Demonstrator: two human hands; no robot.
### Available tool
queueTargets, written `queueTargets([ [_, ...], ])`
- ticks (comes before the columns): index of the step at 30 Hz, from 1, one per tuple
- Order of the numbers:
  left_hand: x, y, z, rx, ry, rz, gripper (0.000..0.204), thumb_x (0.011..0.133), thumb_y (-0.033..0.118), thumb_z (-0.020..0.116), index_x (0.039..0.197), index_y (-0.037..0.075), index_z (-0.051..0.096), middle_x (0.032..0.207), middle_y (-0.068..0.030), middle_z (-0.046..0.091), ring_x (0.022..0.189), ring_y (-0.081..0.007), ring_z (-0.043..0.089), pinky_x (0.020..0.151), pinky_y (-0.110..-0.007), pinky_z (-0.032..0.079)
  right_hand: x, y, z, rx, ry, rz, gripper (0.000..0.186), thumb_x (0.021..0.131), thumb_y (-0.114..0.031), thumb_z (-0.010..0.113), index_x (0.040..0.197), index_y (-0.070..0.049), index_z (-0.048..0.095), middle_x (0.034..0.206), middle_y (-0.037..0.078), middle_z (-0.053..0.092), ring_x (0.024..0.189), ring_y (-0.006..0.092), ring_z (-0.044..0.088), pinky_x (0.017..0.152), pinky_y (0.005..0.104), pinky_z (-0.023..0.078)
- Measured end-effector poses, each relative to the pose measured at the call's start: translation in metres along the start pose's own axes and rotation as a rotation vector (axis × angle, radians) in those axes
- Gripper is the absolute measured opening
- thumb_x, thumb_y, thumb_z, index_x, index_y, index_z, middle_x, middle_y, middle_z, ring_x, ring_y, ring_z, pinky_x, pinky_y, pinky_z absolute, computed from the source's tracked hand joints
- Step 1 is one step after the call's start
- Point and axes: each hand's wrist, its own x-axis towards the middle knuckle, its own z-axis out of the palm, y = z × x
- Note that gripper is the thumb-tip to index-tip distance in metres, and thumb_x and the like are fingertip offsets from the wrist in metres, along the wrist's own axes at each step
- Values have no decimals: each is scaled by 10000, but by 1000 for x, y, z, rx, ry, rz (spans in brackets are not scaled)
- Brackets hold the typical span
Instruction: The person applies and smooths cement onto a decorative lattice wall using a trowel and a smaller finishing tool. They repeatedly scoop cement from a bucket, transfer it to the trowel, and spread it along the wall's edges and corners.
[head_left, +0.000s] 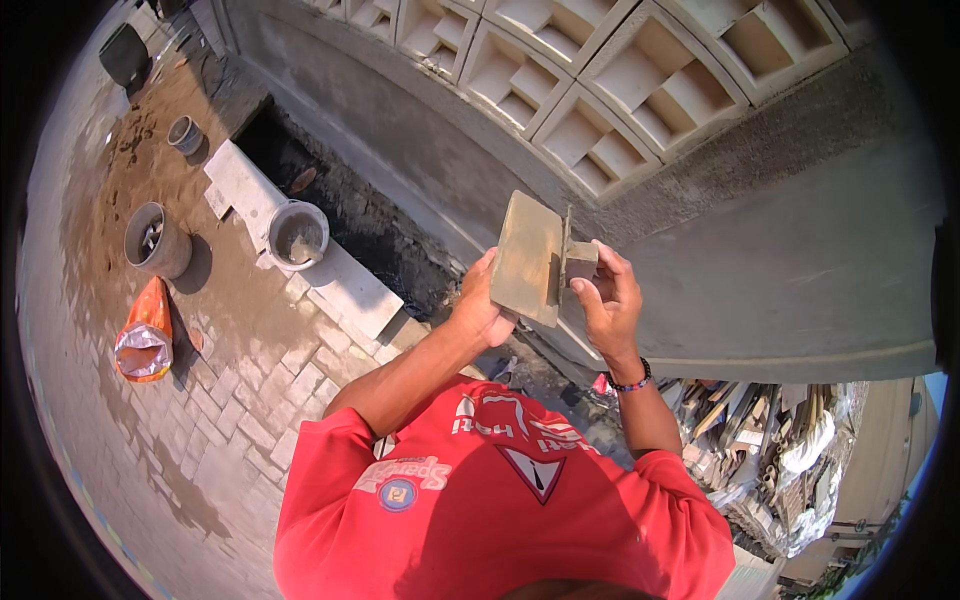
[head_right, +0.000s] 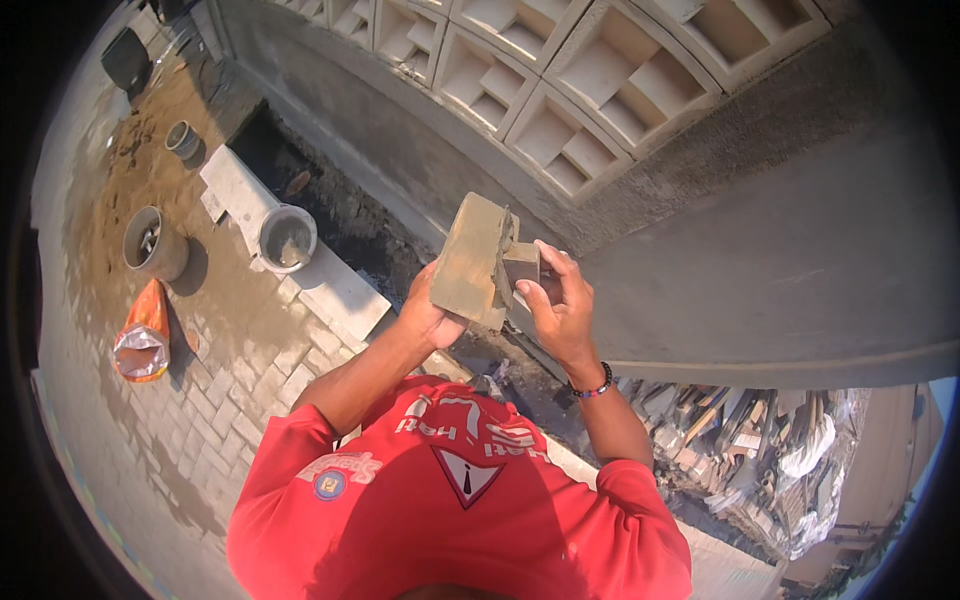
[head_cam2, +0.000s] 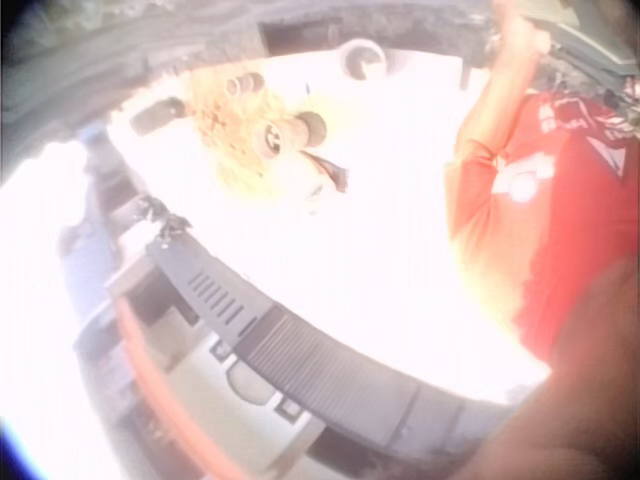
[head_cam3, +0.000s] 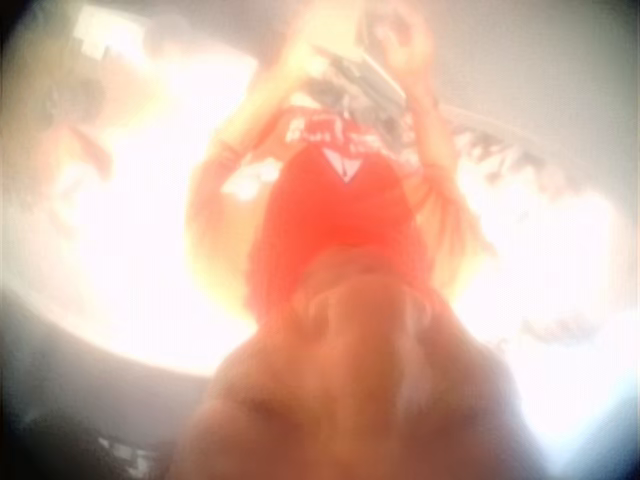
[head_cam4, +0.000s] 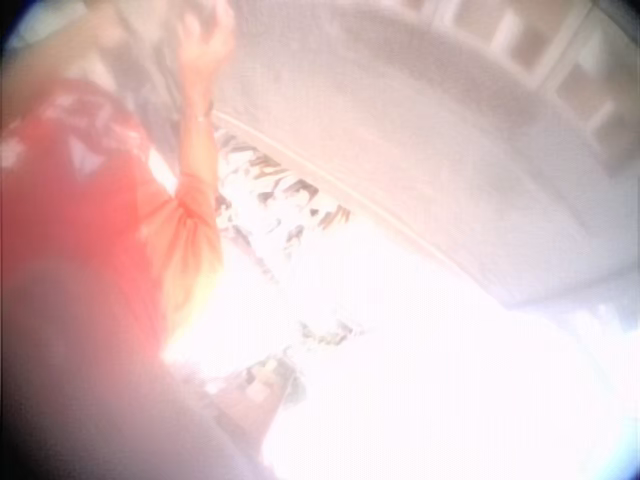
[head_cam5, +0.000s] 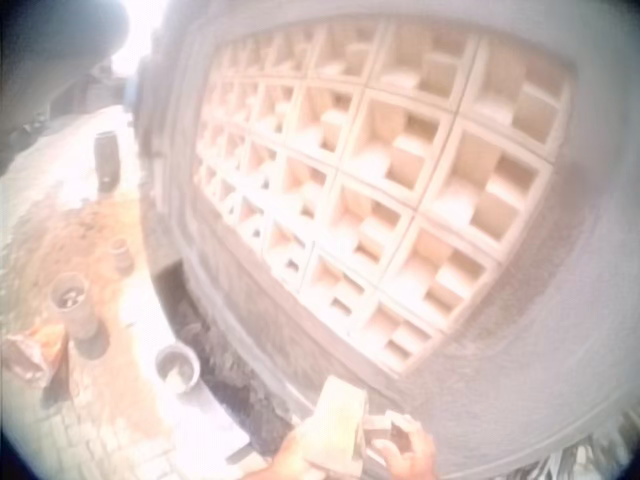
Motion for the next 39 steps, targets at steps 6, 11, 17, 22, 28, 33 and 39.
queueTargets([
  [6, -5, 28, 13, 10, -79, 3, 291, 912, 153, 528, 1173, 25, 507, 1033, -90, 606, 912, -196, 617, 792, -346, 523, -26, 4, -1, -63, -74, 40, 416, 807, 41, 625, 1210, 8, 531, 1100, 152, 593, 956, 185, 589, 810, 304, 487],
  [11, 0, 54, 14, -54, -262, -37, 308, 920, 138, 505, 1207, 32, 477, 1050, -78, 589, 936, -190, 607, 809, -345, 521, -60, 26, -19, -223, -244, 324, 417, 799, 6, 633, 1207, 14, 545, 1063, 114, 602, 908, 183, 579, 766, 280, 487],
  [17, 19, 38, 19, -87, -120, -75, 313, 916, 179, 484, 1191, 32, 518, 1090, -113, 610, 943, -254, 627, 812, -397, 526, -78, 76, -55, 685, 73, 880, 352, 856, -54, 616, 1185, -35, 490, 1061, 54, 603, 925, 160, 599, 812, 338, 508],
  [22, 33, 13, 21, -85, -139, -89, 330, 890, 194, 534, 1185, 46, 547, 1098, -113, 620, 959, -263, 624, 814, -409, 524, -85, 92, -61, 1089, 144, 884, 330, 899, -149, 542, 1190, -30, 444, 1100, 140, 562, 1037, 358, 594, 820, 434, 532],
  [28, 50, -1, 12, -100, -144, -84, 327, 921, 188, 461, 1207, 37, 512, 1099, -115, 609, 956, -261, 624, 824, -407, 522, -121, 127, -71, 1275, 241, 937, 387, 922, -267, 487, 1240, -50, 447, 1086, 160, 564, 896, 324, 587, 724, 391, 502],
  [33, 56, -3, 7, -111, -163, -26, 337, 921, 176, 462, 1222, 27, 488, 1106, -119, 604, 964, -252, 623, 832, -404, 524, -88, 91, -83, 1313, 197, 894, 491, 912, -344, 458, 1288, -31, 423, 1101, 188, 558, 818, 270, 537, 700, 344, 459],
  [39, 48, 9, 13, -98, -210, 32, 352, 922, 179, 493, 1254, 65, 460, 1132, -87, 583, 984, -232, 611, 840, -391, 521, -40, 34, -85, 883, 26, 601, 466, 815, -112, 624, 1232, -22, 436, 1167, 189, 519, 1045, 252, 544, 882, 370, 483],
])
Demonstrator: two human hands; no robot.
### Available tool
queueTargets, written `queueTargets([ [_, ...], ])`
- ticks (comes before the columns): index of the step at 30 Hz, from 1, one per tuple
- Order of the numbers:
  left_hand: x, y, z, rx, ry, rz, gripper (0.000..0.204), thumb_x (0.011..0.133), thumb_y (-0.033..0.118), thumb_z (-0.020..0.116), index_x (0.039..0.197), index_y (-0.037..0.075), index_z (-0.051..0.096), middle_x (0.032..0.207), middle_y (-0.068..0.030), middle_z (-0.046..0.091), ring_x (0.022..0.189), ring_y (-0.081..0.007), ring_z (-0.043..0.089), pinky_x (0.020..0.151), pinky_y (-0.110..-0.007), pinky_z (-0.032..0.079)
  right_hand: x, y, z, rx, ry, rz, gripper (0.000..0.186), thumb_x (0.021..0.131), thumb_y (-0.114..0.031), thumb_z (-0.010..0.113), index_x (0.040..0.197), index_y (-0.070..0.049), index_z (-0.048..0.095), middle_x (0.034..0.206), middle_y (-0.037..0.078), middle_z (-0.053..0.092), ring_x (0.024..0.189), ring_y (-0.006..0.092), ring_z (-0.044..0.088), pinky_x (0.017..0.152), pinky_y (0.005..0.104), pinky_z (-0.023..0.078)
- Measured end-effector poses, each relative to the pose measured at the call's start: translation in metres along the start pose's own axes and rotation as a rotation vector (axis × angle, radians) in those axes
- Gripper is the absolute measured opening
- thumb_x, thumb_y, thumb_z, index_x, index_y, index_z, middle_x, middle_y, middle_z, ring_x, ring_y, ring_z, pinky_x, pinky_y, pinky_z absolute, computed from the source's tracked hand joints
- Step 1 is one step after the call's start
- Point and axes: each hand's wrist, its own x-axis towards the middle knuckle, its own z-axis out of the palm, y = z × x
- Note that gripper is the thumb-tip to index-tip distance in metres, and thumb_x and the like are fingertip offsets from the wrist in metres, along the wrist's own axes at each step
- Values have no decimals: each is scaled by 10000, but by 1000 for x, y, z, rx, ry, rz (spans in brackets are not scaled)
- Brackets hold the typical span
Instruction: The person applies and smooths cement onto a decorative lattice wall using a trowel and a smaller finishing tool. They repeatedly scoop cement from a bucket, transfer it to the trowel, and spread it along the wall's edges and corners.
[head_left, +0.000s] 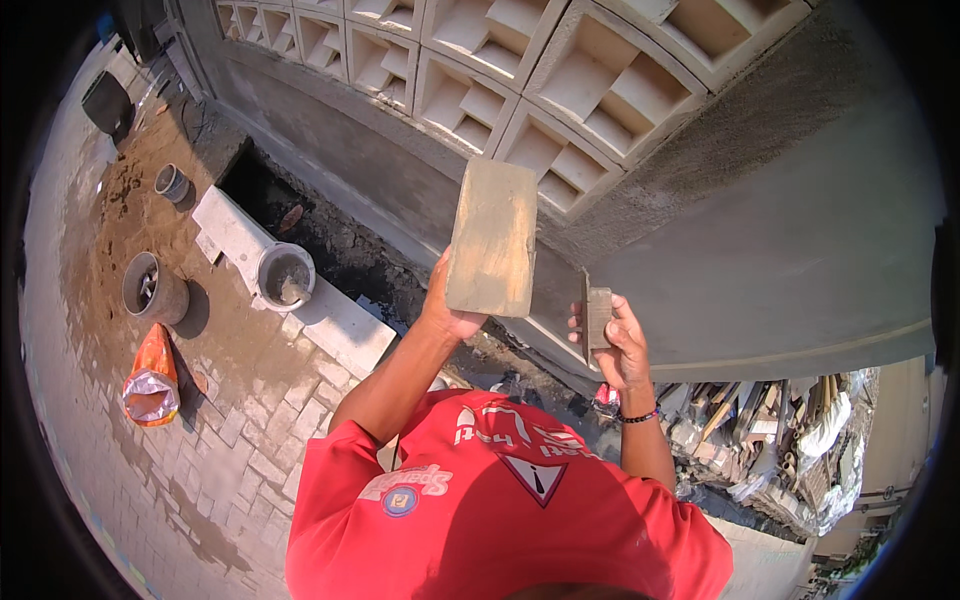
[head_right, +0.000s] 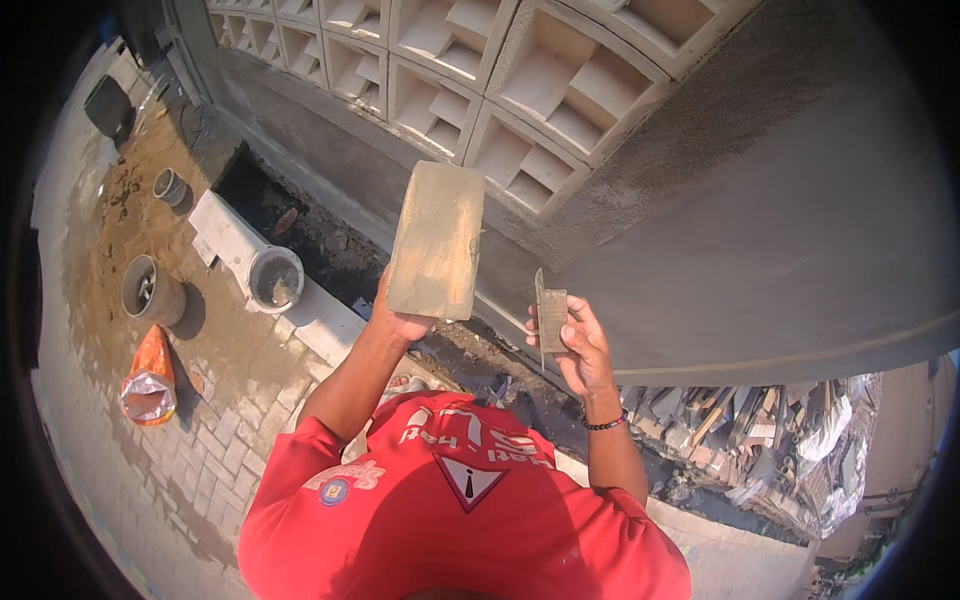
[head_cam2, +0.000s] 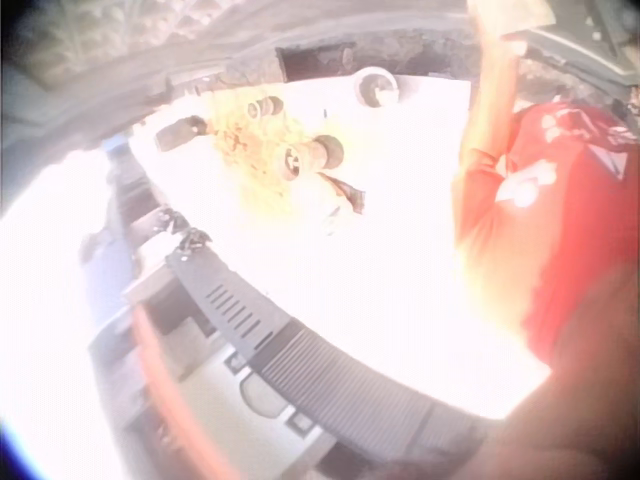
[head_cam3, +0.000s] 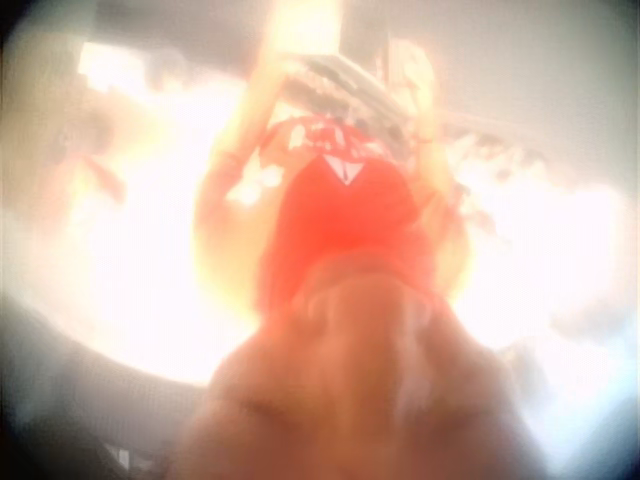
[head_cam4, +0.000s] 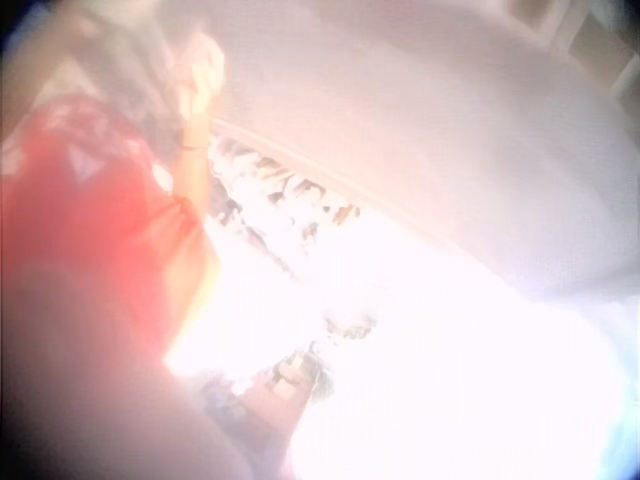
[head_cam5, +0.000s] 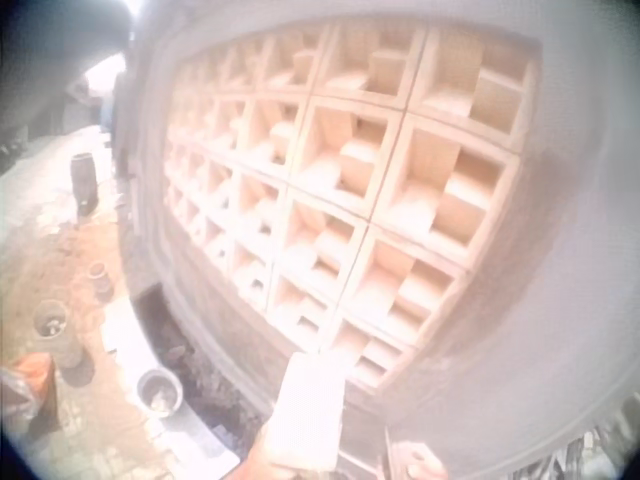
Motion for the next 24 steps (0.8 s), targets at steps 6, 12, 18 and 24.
queueTargets([
  [6, -6, 7, 25, 135, 12, 91, 402, 930, 165, 498, 1310, 76, 404, 1170, -79, 560, 1004, -212, 605, 841, -369, 525, 9, -45, 42, -1001, -68, -715, 421, 669, -2, 749, 1057, -34, 590, 1178, 153, 530, 1035, 276, 567, 851, 400, 477],
  [12, -16, 6, 57, 379, -108, 251, 433, 936, 225, 527, 1308, 71, 368, 1174, -63, 538, 1006, -152, 581, 835, -313, 512, 20, -56, 60, -1372, -372, -1063, 450, 585, -6, 794, 1005, -75, 650, 1179, 163, 540, 1000, 341, 570, 800, 407, 494],
  [18, -25, 11, 80, 634, -237, 381, 553, 905, 332, 593, 1300, 42, 337, 1169, -73, 526, 1011, -116, 558, 821, -281, 498, 39, -64, 60, -1409, -332, -1260, 424, 573, 55, 755, 963, -77, 655, 1206, 170, 523, 983, 365, 564, 771, 417, 495],
  [24, -18, 14, 71, 718, -305, 324, 548, 911, 353, 579, 1295, 31, 356, 1168, -72, 534, 1007, -114, 557, 821, -271, 491, 58, -83, 57, -1430, -287, -1458, 383, 592, 57, 760, 929, -92, 653, 1211, 151, 522, 958, 335, 567, 735, 390, 511],
])
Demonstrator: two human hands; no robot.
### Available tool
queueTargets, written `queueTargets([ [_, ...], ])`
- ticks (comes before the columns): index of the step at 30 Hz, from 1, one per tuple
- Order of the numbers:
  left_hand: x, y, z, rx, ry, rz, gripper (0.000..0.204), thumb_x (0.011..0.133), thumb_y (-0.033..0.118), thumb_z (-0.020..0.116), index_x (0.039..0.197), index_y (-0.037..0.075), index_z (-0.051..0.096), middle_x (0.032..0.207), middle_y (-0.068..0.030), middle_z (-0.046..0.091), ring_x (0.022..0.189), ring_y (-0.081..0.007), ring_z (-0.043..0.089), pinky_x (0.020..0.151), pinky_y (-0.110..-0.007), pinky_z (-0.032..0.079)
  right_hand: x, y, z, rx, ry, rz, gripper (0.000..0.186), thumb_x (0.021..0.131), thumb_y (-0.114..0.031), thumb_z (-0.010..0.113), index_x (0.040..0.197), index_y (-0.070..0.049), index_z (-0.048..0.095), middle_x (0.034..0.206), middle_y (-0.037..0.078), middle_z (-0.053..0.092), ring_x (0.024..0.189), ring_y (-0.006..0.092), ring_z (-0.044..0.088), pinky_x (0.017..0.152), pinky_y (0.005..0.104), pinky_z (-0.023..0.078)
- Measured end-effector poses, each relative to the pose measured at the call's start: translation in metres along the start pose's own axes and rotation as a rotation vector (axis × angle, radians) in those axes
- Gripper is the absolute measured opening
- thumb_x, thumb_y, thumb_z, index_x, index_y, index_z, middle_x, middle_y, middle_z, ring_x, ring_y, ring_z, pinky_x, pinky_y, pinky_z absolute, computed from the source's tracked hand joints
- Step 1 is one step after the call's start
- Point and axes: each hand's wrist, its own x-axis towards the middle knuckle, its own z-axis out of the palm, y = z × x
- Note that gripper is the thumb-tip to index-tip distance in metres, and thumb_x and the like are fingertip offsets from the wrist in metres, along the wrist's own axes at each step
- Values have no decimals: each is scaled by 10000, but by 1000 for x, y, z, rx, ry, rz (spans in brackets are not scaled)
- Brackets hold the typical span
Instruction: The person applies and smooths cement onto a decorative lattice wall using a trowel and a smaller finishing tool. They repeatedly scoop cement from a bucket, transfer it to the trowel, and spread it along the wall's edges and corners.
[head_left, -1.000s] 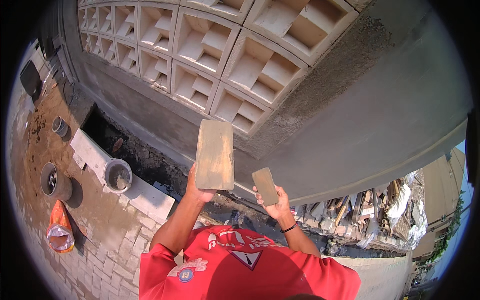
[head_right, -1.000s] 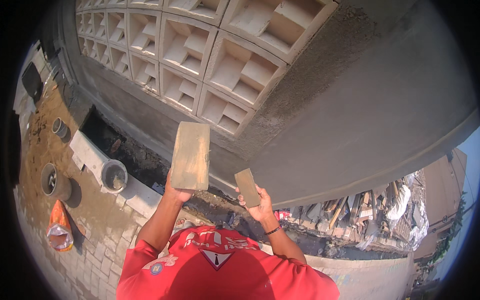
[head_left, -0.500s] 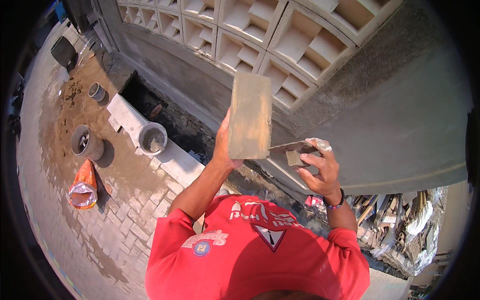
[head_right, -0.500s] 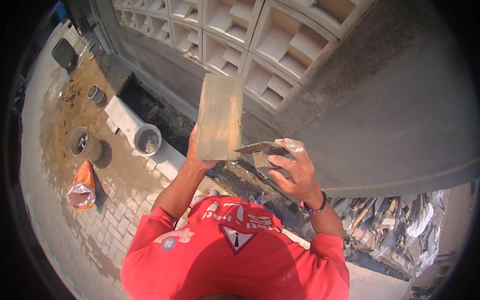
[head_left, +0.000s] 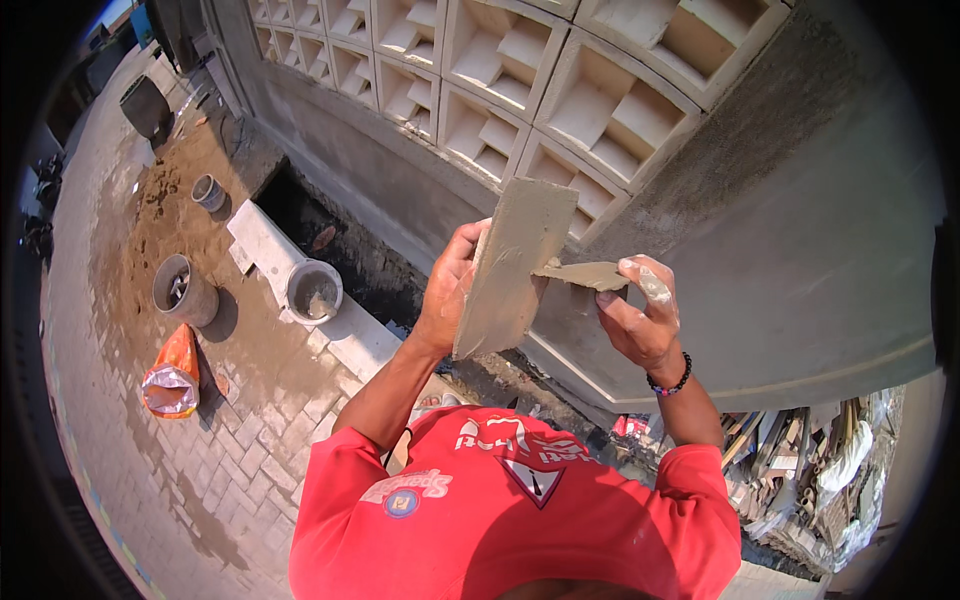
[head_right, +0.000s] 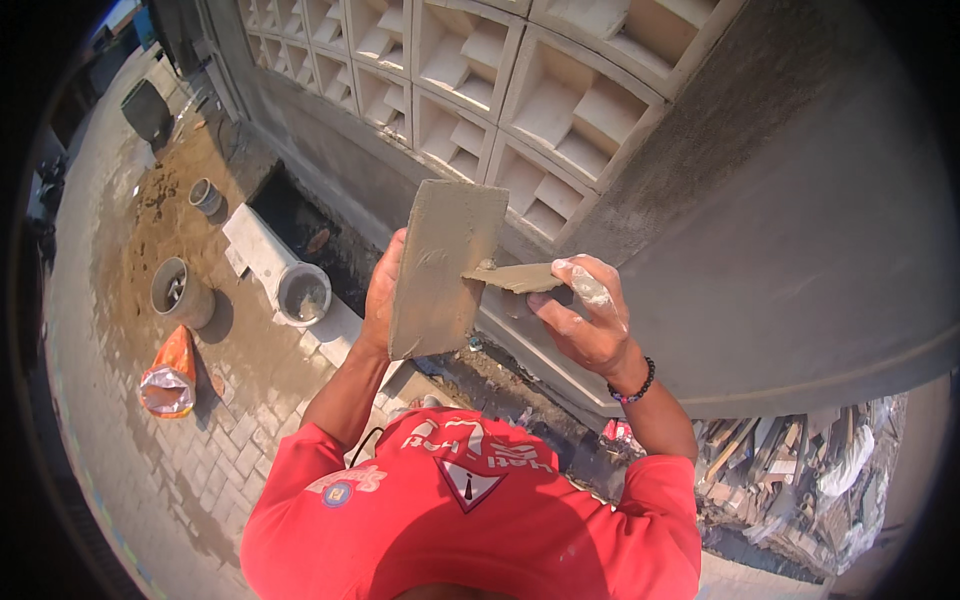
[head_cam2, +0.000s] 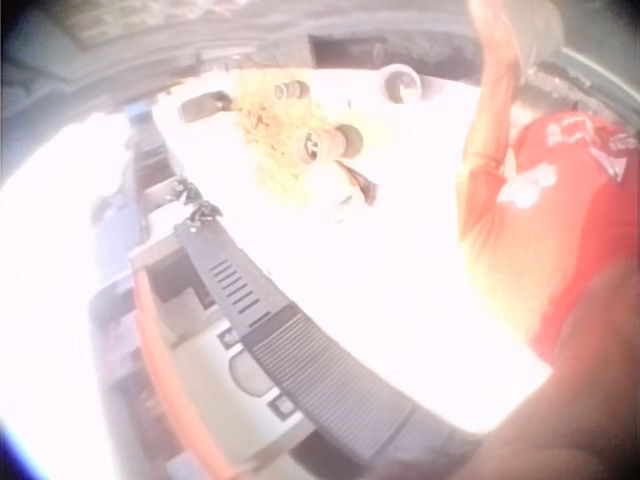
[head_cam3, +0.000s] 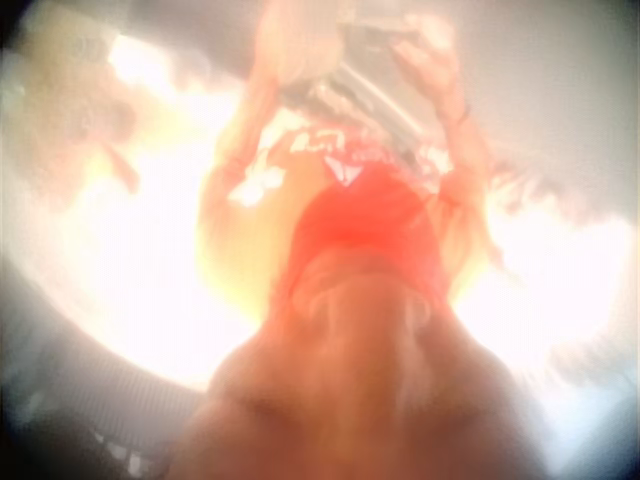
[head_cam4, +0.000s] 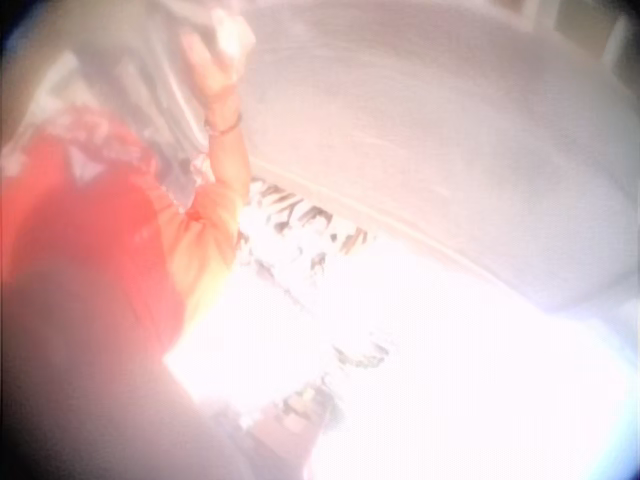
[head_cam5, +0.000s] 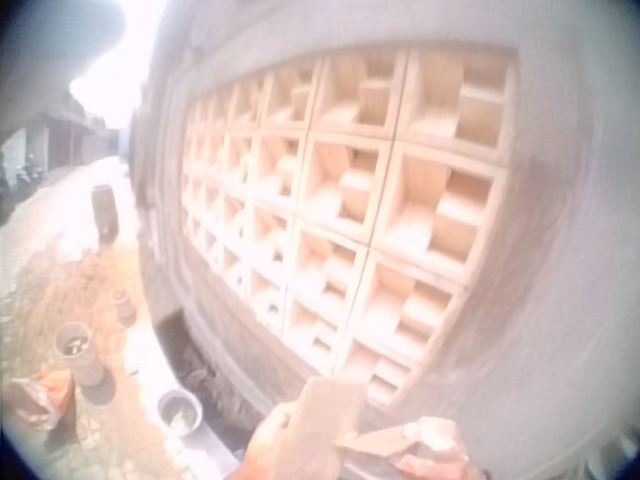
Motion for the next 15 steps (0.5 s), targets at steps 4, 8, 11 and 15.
queueTargets([
  [4, 0, -13, -9, 38, -40, -55, 484, 924, 291, 570, 1285, 22, 394, 1157, -70, 550, 974, -102, 568, 800, -259, 496, 12, 22, -11, -205, 99, 5, 425, 590, 85, 761, 957, -96, 643, 1208, 144, 519, 976, 324, 563, 755, 379, 513],
  [8, 2, -18, -4, -179, 122, -164, 416, 932, 182, 533, 1302, 38, 408, 1140, -77, 571, 941, -129, 603, 779, -285, 526, 7, 26, -15, -120, 176, 100, 543, 590, 112, 730, 1060, -129, 605, 1235, 150, 494, 1003, 325, 552, 771, 383, 508],
  [11, 9, -17, -7, -444, 244, -206, 386, 931, 131, 504, 1301, 56, 419, 1123, -81, 583, 923, -155, 623, 764, -311, 547, 4, 6, -14, 60, 10, -5, 440, 595, 83, 744, 975, -108, 632, 1218, 129, 502, 969, 318, 559, 732, 383, 520],
  [15, 16, -16, -5, -481, 286, -242, 359, 930, 123, 498, 1279, 61, 436, 1109, -83, 586, 914, -166, 629, 747, -317, 555, -1, -9, 1, 261, -115, -108, 288, 621, -25, 763, 892, -79, 681, 1180, 137, 535, 952, 296, 562, 694, 377, 529],
])
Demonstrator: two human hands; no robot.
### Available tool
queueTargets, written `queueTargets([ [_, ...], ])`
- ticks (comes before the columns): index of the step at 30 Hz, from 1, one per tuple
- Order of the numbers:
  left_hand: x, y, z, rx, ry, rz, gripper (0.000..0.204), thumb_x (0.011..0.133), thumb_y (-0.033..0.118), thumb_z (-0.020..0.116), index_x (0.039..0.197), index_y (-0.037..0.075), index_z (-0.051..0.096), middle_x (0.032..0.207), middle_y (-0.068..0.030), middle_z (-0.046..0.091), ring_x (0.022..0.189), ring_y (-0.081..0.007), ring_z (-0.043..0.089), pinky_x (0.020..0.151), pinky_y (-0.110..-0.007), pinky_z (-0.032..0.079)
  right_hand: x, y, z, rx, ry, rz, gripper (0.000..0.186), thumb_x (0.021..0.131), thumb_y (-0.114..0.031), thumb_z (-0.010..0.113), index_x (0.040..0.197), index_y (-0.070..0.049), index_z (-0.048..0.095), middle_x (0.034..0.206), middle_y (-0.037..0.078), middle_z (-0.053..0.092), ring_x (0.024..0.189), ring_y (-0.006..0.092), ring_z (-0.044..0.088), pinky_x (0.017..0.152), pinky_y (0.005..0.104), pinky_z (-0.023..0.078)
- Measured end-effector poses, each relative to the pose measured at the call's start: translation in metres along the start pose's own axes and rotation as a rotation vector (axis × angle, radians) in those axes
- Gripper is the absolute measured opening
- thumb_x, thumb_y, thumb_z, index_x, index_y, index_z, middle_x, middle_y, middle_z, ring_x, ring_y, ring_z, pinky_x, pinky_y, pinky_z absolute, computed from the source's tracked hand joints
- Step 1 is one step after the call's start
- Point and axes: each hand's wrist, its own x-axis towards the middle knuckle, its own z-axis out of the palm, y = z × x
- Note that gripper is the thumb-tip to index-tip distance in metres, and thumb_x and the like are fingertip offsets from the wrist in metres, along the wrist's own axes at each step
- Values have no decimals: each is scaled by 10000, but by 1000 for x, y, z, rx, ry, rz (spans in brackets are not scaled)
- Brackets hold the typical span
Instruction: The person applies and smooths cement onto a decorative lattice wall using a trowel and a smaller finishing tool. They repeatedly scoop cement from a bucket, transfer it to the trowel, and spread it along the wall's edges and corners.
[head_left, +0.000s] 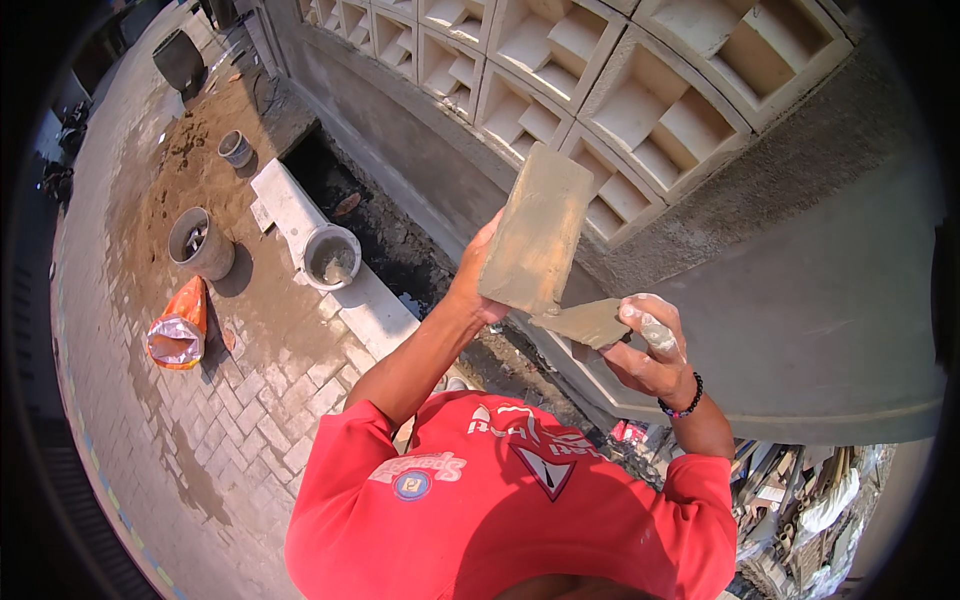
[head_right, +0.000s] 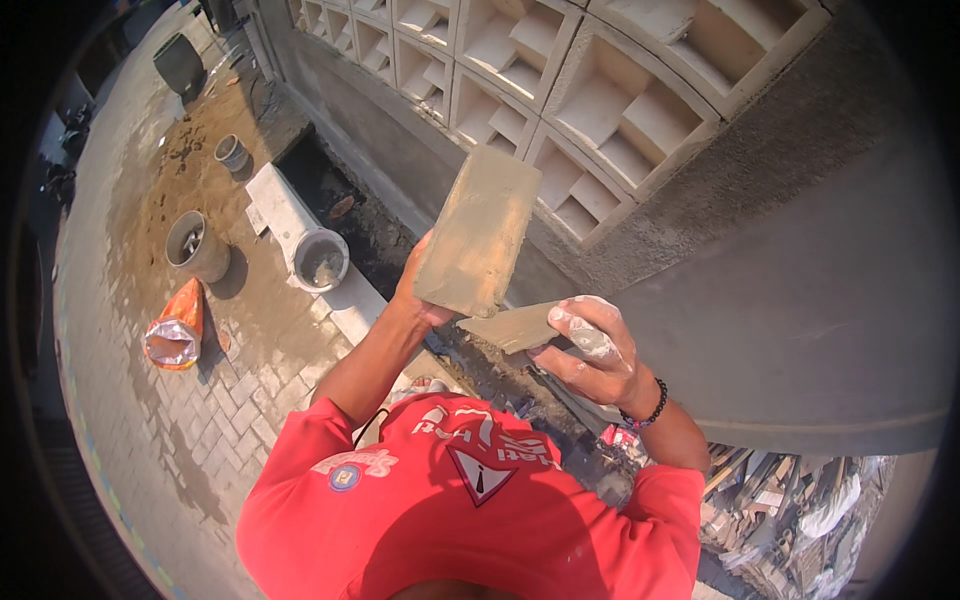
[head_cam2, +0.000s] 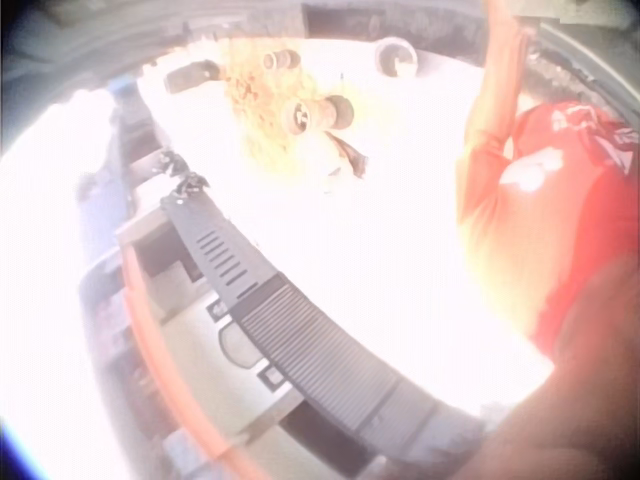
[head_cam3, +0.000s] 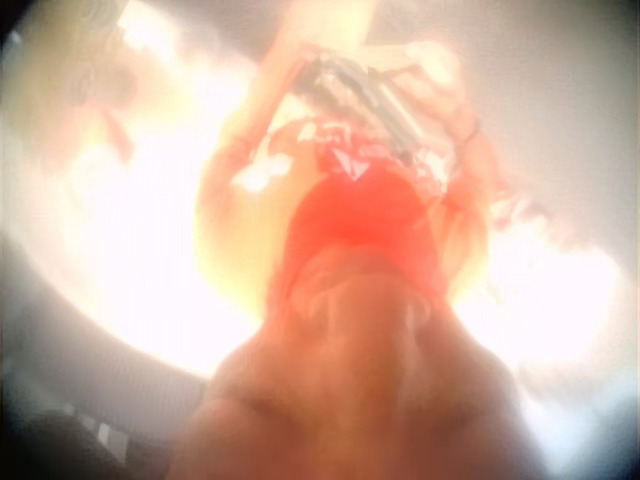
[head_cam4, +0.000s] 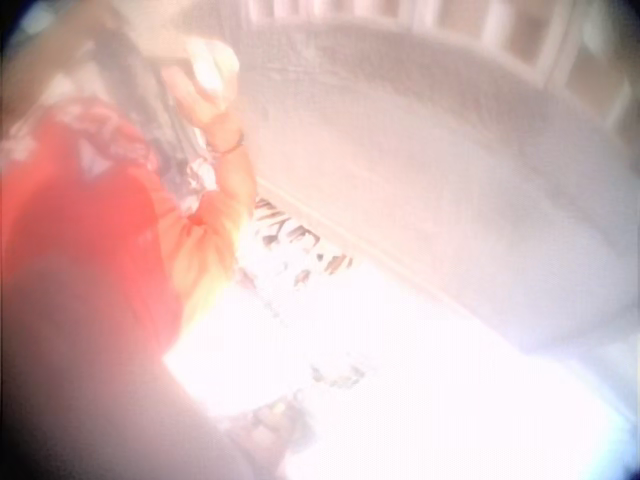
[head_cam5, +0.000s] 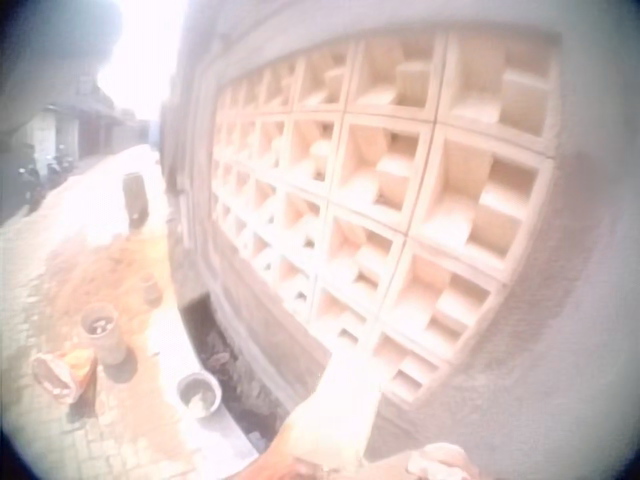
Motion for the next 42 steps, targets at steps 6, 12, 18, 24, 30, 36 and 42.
queueTargets([
  [6, 10, -10, 8, 225, -57, 15, 384, 937, 215, 535, 1260, 38, 425, 1073, -80, 588, 889, -127, 618, 731, -287, 543, 2, 7, 12, 46, -57, -37, 308, 623, -38, 761, 919, -60, 680, 1170, 148, 544, 932, 293, 558, 683, 381, 527],
  [12, 10, 0, 14, 437, -68, 69, 415, 954, 320, 521, 1234, 28, 430, 1021, -72, 588, 857, -83, 592, 712, -252, 525, 4, 8, 21, 12, -28, -1, 306, 628, -7, 752, 919, -69, 678, 1174, 142, 540, 942, 303, 556, 681, 385, 513],
  [18, -2, 3, 14, 452, -49, 82, 381, 964, 290, 507, 1237, 36, 432, 1011, -62, 587, 833, -72, 581, 693, -242, 516, 25, 17, 27, -168, 55, 155, 406, 607, 64, 764, 966, -81, 644, 1207, 162, 522, 984, 353, 561, 776, 415, 488],
  [24, -19, 6, 4, 521, -44, 60, 385, 962, 263, 508, 1263, 35, 432, 1079, -64, 575, 905, -91, 572, 753, -246, 501, 31, 58, 36, -225, 195, 332, 456, 661, 46, 747, 1089, -73, 642, 1194, 189, 537, 1057, 344, 553, 877, 386, 455],
  [30, -34, 16, -41, 395, 57, 25, 340, 957, 270, 519, 1228, 71, 462, 1060, -43, 584, 902, -87, 586, 754, -257, 507, 6, 64, 30, -224, 405, 603, 473, 718, 12, 712, 1173, -21, 590, 1216, 185, 534, 1152, 312, 511, 960, 407, 408],
  [36, -44, 11, -72, 331, 233, 42, 318, 953, 255, 524, 1199, 64, 462, 1015, -62, 592, 871, -114, 604, 730, -280, 525, -20, 57, 30, 895, 719, 947, 557, 836, -129, 670, 1300, 38, 411, 1190, 142, 532, 1061, 236, 544, 939, 359, 445],
  [42, -62, 4, -89, 188, 314, 50, 262, 939, 191, 535, 1165, 71, 480, 1032, -65, 590, 890, -146, 613, 758, -314, 530, -16, 38, 40, 1461, 751, 1055, 636, 834, -311, 680, 1326, -30, 391, 1169, 175, 550, 1014, 257, 573, 853, 394, 503],
])
